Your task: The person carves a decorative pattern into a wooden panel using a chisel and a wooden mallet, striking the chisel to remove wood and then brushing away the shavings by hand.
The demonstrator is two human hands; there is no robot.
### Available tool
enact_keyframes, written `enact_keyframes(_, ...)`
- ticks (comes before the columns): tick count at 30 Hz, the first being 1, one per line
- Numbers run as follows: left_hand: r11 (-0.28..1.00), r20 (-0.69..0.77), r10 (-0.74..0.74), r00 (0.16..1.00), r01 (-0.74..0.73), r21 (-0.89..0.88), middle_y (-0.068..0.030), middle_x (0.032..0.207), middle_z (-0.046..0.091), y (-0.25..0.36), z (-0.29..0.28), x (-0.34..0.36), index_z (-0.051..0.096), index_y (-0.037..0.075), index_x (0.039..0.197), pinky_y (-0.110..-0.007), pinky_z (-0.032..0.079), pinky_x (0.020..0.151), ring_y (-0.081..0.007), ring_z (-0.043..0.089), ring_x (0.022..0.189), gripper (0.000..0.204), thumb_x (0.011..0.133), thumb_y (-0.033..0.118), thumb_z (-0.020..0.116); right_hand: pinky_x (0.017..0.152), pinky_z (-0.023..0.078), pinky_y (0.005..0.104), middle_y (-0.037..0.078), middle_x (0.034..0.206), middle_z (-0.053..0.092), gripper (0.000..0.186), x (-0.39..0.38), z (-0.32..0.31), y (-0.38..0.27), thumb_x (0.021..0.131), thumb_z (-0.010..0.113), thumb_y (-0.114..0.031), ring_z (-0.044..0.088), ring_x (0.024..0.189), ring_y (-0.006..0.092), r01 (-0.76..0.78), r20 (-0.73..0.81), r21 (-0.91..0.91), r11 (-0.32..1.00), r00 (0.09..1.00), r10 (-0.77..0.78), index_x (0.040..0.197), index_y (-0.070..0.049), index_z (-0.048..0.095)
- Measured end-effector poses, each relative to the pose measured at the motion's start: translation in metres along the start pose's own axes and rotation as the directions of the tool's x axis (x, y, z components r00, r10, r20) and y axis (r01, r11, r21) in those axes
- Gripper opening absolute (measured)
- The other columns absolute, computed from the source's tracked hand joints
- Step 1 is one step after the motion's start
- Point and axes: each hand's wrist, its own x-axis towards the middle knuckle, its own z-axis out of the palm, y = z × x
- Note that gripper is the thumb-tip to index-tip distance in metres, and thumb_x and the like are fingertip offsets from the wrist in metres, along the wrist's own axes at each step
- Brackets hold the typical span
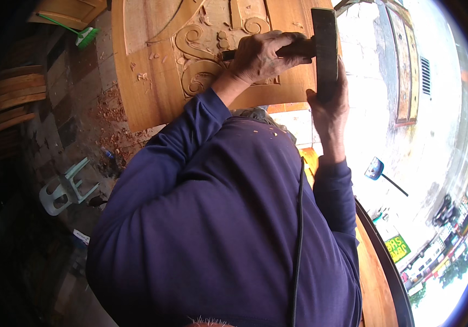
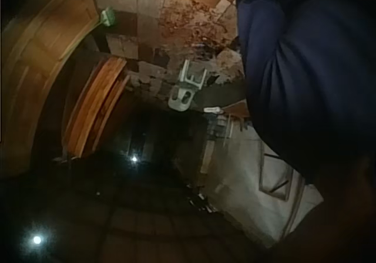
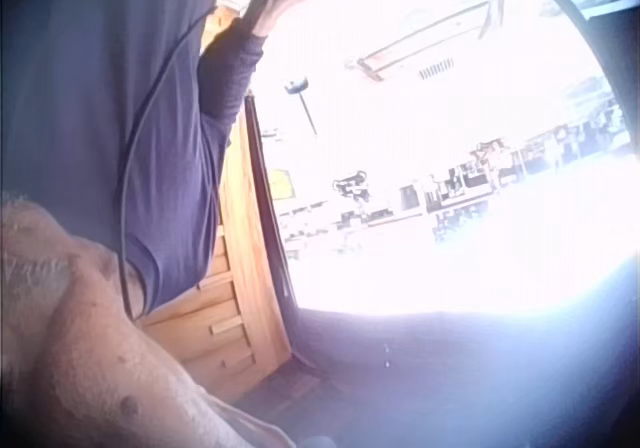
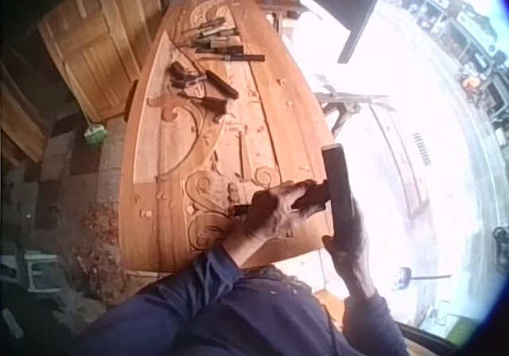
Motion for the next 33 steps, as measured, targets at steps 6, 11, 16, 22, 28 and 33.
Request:
enact_keyframes(6, 0.997, -0.047, 0.007, 0.999, -0.010, -0.082, -0.0101, 0.103, 0.078, 0.003, -0.007, 0.004, 0.076, 0.014, 0.116, -0.036, 0.063, 0.076, -0.0265, 0.077, 0.089, 0.050, 0.081, 0.047, 0.085, 0.098, 0.050, 0.0320, 0.008, 0.130, 0.058, 0.092, 0.010, -0.004, -0.007, 0.079, 0.074, 0.014, 0.058, 0.117, 0.0187, -0.147, -0.230, 0.046, 0.988, 0.961, 0.154, 0.159, -0.008, 0.034)
enact_keyframes(11, 0.982, -0.158, 0.050, 0.986, -0.078, -0.171, -0.0104, 0.106, 0.078, -0.004, -0.012, 0.001, 0.074, 0.010, 0.121, -0.035, 0.064, 0.079, -0.0252, 0.077, 0.094, 0.053, 0.080, 0.042, 0.087, 0.102, 0.049, 0.0336, 0.013, 0.140, 0.058, 0.092, 0.008, -0.004, -0.008, 0.082, 0.077, 0.007, 0.059, 0.120, 0.0189, -0.110, -0.099, 0.035, 0.993, 0.989, 0.113, 0.161, -0.010, 0.033)
enact_keyframes(16, 0.939, -0.223, 0.044, 0.974, -0.117, -0.324, -0.0131, 0.107, 0.077, -0.007, -0.029, -0.018, 0.069, 0.003, 0.126, -0.034, 0.063, 0.081, -0.0223, 0.077, 0.093, 0.056, 0.084, 0.034, 0.087, 0.095, 0.053, 0.0347, 0.007, 0.144, 0.060, 0.088, 0.003, 0.008, -0.021, 0.081, 0.080, 0.000, 0.063, 0.118, 0.0217, 0.101, -0.044, -0.419, 0.902, 0.990, -0.132, 0.158, -0.016, 0.041)
enact_keyframes(22, 0.880, -0.440, 0.404, 0.802, -0.472, -0.053, -0.0051, 0.092, 0.071, -0.006, -0.045, -0.036, 0.063, 0.008, 0.130, -0.032, 0.056, 0.062, -0.0197, 0.067, 0.072, 0.066, 0.088, 0.058, 0.075, 0.088, 0.051, 0.0278, 0.008, 0.130, 0.060, 0.093, -0.025, -0.018, -0.003, 0.078, 0.082, 0.006, 0.058, 0.100, 0.0139, -0.152, -0.275, -0.044, 0.987, 0.952, 0.134, 0.158, -0.007, 0.037)
enact_keyframes(28, 0.888, 0.062, 0.459, 0.886, -0.458, -0.027, -0.0023, 0.080, 0.059, 0.035, -0.013, -0.023, 0.059, 0.012, 0.138, -0.032, 0.056, 0.055, -0.0167, 0.062, 0.062, 0.074, 0.088, 0.067, 0.068, 0.095, 0.048, 0.0304, 0.006, 0.124, 0.056, 0.088, -0.059, -0.041, 0.015, 0.082, 0.086, -0.006, 0.055, 0.109, 0.0166, -0.311, -0.387, 0.065, 0.948, 0.868, 0.311, 0.155, -0.005, 0.037)
enact_keyframes(33, 0.929, 0.167, 0.341, 0.925, -0.358, 0.090, -0.0087, 0.080, 0.068, 0.003, 0.004, -0.006, 0.074, 0.010, 0.110, -0.035, 0.059, 0.054, -0.0254, 0.071, 0.063, 0.061, 0.088, 0.067, 0.068, 0.097, 0.047, 0.0338, 0.007, 0.124, 0.055, 0.087, -0.062, -0.037, 0.010, 0.081, 0.087, -0.010, 0.054, 0.111, 0.0183, -0.422, -0.354, 0.071, 0.904, 0.836, 0.419, 0.153, -0.005, 0.038)
